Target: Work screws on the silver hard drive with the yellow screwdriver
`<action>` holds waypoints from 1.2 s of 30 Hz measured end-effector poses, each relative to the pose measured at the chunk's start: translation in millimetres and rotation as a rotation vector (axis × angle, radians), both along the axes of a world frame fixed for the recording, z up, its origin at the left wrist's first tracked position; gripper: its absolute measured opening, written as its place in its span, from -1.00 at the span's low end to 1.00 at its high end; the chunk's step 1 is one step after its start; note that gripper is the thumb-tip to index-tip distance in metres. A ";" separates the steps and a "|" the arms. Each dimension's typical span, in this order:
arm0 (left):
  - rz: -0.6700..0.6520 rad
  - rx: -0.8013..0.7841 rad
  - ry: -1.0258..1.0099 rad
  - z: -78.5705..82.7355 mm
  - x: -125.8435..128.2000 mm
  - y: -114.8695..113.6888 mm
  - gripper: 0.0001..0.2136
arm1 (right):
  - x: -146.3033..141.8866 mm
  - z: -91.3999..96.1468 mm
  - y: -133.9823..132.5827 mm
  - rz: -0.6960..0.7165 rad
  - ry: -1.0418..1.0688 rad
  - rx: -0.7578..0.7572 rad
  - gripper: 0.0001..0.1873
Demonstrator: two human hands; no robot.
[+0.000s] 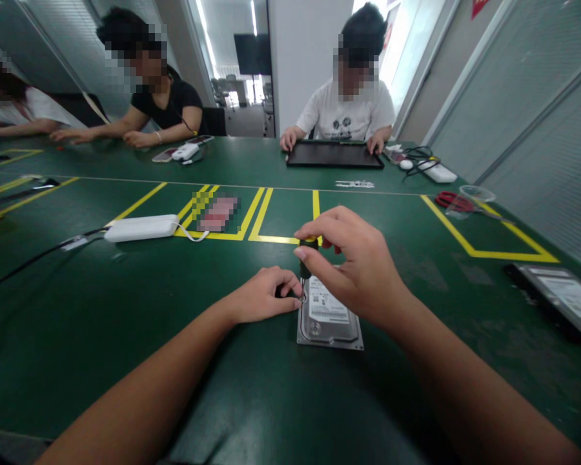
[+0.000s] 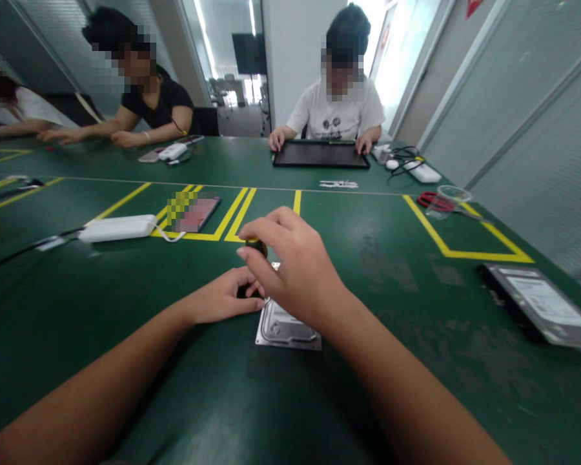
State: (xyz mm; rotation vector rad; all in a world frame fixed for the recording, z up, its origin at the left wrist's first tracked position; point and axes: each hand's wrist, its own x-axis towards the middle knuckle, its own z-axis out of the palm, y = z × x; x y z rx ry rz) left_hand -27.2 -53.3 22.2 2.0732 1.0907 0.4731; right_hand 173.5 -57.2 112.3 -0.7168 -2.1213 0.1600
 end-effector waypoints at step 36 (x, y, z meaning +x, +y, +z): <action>0.014 -0.109 -0.049 5.2 1.1 -1.6 -0.84 | 1.8 -4.1 2.9 -0.005 0.046 0.014 -0.87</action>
